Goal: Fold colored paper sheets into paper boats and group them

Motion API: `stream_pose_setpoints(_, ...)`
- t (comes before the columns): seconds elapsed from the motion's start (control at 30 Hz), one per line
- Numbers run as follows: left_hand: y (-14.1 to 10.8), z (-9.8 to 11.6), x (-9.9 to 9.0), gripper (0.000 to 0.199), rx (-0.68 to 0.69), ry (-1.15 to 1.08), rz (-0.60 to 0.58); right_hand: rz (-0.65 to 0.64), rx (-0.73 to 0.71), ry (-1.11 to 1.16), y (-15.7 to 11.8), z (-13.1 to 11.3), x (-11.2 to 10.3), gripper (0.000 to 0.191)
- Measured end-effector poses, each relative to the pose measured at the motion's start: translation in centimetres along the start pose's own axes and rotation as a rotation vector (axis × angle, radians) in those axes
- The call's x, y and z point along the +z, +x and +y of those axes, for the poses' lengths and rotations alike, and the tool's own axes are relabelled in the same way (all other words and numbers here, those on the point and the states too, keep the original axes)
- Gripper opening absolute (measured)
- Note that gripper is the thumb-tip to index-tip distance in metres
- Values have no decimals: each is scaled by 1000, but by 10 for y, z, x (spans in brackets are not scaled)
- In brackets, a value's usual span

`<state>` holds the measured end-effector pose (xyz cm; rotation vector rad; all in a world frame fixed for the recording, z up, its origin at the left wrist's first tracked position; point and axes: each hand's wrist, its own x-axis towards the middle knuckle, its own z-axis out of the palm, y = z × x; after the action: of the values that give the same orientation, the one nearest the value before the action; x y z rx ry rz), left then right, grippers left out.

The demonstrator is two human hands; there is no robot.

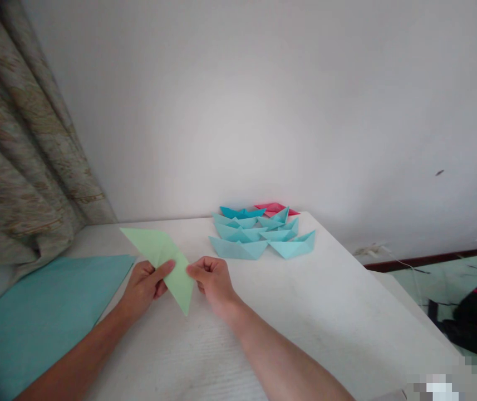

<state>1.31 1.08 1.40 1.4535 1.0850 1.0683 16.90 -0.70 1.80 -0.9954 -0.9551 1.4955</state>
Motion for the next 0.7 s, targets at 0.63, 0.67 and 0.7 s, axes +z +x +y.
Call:
stream_pose_setpoints(0.63, -1, -4, 6, 50, 66, -45, 99, -21, 25, 29, 0, 1, 0, 34)
stream_pose_setpoints(0.67, -1, -2, 5, 52, 72, -30, 112, -24, 28, 31, -1, 1, 0, 34)
stream_pose_setpoints(0.7, -1, 0, 5, 54, 73, -12, 120, -26, 31, 33, -1, 1, 0, 34)
